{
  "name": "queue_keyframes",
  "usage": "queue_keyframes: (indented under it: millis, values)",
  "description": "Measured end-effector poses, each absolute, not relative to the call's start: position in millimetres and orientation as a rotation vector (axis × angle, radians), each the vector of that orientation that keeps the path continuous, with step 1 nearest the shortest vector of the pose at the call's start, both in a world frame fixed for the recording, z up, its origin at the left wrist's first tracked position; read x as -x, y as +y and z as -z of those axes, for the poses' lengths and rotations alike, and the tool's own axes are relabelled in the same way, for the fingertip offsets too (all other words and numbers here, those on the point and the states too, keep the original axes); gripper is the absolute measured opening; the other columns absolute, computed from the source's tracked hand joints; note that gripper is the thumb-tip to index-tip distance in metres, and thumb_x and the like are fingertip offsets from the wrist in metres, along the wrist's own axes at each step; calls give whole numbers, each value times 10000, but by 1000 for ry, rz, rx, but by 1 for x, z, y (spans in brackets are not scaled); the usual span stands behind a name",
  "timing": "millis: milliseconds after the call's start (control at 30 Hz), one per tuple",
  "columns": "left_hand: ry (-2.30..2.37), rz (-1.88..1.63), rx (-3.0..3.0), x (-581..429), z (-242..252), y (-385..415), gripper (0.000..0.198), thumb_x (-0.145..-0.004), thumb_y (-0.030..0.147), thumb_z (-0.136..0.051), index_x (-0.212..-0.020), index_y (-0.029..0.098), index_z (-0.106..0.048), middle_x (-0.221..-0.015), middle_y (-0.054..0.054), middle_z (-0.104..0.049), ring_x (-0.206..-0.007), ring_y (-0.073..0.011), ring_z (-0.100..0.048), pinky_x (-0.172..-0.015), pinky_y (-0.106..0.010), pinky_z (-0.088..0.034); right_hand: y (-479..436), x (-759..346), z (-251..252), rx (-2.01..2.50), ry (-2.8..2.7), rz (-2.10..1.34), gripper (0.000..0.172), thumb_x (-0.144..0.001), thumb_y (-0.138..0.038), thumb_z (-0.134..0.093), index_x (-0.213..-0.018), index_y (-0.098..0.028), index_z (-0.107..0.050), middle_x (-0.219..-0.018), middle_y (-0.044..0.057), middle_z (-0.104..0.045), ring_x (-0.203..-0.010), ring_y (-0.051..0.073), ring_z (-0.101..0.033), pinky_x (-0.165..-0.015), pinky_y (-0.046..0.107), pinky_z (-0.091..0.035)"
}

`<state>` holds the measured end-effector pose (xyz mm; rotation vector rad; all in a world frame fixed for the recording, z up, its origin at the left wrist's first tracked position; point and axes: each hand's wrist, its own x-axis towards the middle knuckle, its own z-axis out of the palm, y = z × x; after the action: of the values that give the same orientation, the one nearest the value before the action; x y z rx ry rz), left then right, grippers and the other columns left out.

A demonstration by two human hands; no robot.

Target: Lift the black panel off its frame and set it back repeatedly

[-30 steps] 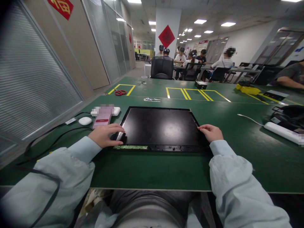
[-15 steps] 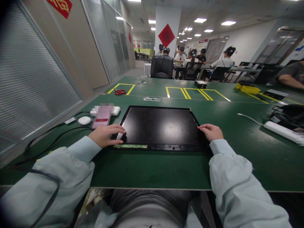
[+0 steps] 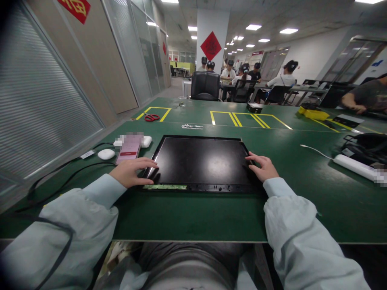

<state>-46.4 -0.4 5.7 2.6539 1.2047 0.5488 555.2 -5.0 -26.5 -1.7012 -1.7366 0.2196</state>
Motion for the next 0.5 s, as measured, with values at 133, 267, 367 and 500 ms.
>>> queue_keyframes:
  millis: [133,267,367,500]
  values:
    - [1194,-552,-2664,46,0,6,554,-906,654,-857,-1304,270,-855,-1375,-128,-830,-1227,-354,-817,-1092,-463,-646,0,-546,26,1774,-1850,-402,438,-903,-471,-719,-1294,-384,-896,-1580,20,-756,-1679,393,-496,-1387,638,-377]
    - [1173,-618,-2693,46,10,15,537,-844,636,-907,-1214,248,-880,-1393,-160,-801,-1234,-372,-803,-1137,-508,-635,2,-542,26,1857,-1920,-378,448,-953,-516,-675,-1328,-388,-886,-1591,40,-746,-1699,418,-456,-1369,755,-328]
    - [1187,-618,-2707,47,14,15,527,-861,628,-888,-1240,262,-876,-1439,-159,-781,-1257,-369,-796,-1123,-501,-644,1,-541,25,1856,-1930,-336,413,-938,-491,-685,-1277,-386,-897,-1560,40,-764,-1670,414,-501,-1356,791,-313]
    - [1231,-528,-2731,45,14,10,468,-936,614,-811,-1275,297,-867,-1435,-117,-800,-1233,-332,-816,-1029,-421,-674,1,-541,24,1843,-1869,-296,316,-893,-440,-734,-1145,-396,-921,-1442,15,-827,-1549,381,-650,-1362,728,-358]
